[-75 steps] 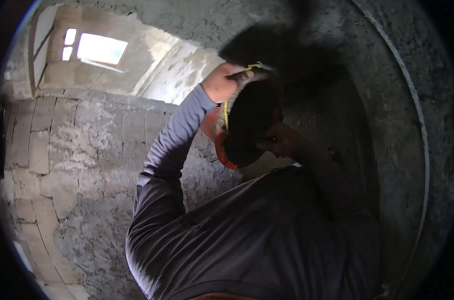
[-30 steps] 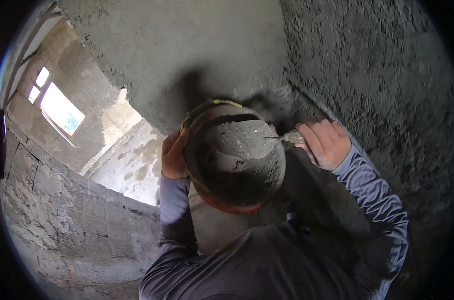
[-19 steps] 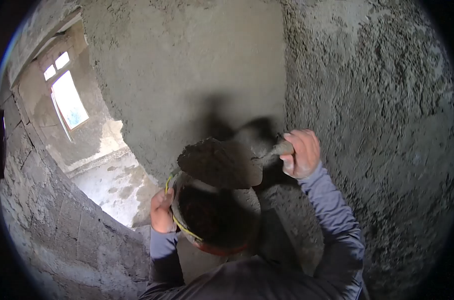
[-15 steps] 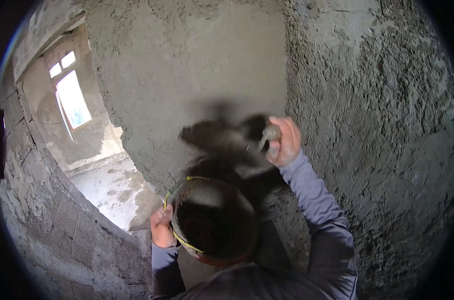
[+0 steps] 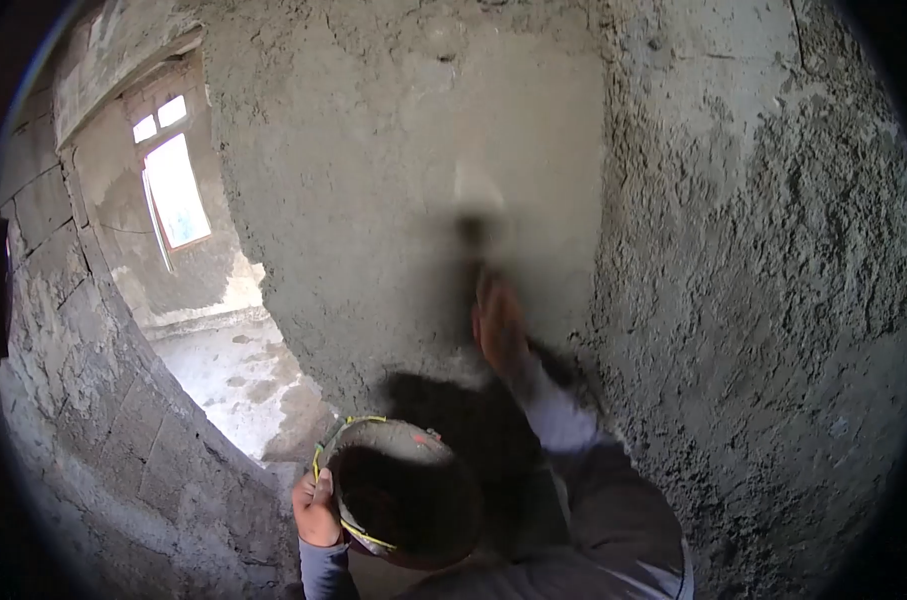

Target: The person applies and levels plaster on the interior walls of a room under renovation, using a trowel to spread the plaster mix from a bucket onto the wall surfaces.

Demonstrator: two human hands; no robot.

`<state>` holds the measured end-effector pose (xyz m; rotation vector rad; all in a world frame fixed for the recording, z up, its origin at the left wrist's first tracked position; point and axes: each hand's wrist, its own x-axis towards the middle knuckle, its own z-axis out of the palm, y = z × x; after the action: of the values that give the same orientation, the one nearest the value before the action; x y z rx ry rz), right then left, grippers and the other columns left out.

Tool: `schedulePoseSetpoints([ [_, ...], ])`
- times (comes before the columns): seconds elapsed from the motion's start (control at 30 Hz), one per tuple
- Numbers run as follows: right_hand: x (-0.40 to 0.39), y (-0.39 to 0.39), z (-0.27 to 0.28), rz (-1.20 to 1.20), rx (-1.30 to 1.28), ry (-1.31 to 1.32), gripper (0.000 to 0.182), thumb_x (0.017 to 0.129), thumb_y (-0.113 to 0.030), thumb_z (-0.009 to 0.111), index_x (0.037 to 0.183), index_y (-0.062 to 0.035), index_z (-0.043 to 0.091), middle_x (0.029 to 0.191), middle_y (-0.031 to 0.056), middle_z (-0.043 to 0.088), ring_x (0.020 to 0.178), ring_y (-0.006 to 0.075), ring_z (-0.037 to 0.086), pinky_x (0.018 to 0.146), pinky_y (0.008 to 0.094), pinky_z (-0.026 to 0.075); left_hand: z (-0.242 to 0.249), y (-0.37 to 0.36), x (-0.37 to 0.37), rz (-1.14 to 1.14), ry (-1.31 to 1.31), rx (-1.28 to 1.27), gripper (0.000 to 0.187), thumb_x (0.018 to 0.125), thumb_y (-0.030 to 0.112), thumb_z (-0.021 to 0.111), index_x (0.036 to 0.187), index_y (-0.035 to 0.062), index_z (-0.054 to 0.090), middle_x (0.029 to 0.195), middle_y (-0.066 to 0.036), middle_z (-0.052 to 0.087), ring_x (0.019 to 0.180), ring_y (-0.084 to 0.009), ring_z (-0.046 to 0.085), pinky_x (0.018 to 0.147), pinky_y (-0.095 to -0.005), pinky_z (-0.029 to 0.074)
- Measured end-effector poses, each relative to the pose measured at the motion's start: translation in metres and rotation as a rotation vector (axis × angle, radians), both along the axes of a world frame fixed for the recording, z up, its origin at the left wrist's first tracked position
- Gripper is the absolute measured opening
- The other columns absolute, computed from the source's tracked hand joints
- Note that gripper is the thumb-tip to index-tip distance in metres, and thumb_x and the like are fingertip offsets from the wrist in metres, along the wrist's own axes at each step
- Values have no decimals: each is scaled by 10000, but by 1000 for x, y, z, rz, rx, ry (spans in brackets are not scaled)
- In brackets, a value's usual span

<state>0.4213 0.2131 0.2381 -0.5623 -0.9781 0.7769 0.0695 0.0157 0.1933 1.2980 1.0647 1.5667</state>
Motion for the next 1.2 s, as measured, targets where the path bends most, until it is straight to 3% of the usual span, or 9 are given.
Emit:
schedulePoseSetpoints([
  [0.1,-22,-117,-139,-25,-430,56,275,1008,-188,555,1247,-51,549,654,2,502,498,155,490,449,329,422,-3,0,-27,37,202,-35,423,1022,210,554,653,53,417,607,54,379,620,-61,328,535,-292,269],
  [0.2,-33,-224,-269,-178,-965,-355,286,1012,-296,555,1139,-40,573,880,61,521,747,137,507,670,352,451,-9,0,-42,6,247,-51,416,1015,202,565,652,58,421,609,61,376,617,-59,321,528,-291,260],
  [0.37,-75,-309,-293,-455,-1111,-606,583,893,-344,696,1338,-4,532,1226,186,601,1149,264,581,929,405,492,-40,15,-69,-86,325,-3,427,1007,196,578,638,56,415,588,49,354,603,-63,309,511,-302,250],
  [0.47,-78,-309,-222,-153,-1063,-635,682,850,-358,728,1387,-1,506,1371,218,545,1267,308,539,1011,423,471,-41,18,-77,-64,396,13,439,1008,206,582,632,47,421,593,40,324,613,-70,303,511,-312,255],
  [0.63,-87,-296,-195,-108,-932,-723,570,863,-320,744,1302,-2,566,1250,187,633,1153,306,618,1006,416,480,-33,17,-101,77,431,95,300,1000,196,598,783,-11,605,654,-37,520,677,-120,457,609,-329,402],
  [0.77,-110,-292,-102,-38,-669,-1133,612,817,-317,776,1292,-4,549,1187,217,648,1076,358,651,910,424,529,4,22,-127,-72,346,-106,321,1022,198,547,786,-18,586,704,22,540,677,-69,431,613,-260,357],
  [0.83,-114,-280,-86,16,-654,-1160,601,819,-310,771,1286,-6,545,1156,222,648,1028,381,659,858,436,550,15,25,-125,-124,232,-66,301,1022,182,534,792,-9,580,734,46,535,695,-57,420,631,-243,343],
  [0.9,-128,-262,-74,-21,-254,-1325,526,851,-256,724,1281,-14,541,1044,196,648,889,377,671,748,461,558,29,28,-122,-144,194,-84,274,1018,174,528,816,-3,580,754,43,532,714,-54,413,646,-237,340],
  [1.2,-244,-224,-77,112,-374,-1570,466,909,-238,620,1316,-33,525,984,217,623,831,381,675,700,492,534,83,36,-121,-277,537,-17,270,1014,188,533,865,-22,611,767,29,561,722,-65,444,659,-246,369],
])
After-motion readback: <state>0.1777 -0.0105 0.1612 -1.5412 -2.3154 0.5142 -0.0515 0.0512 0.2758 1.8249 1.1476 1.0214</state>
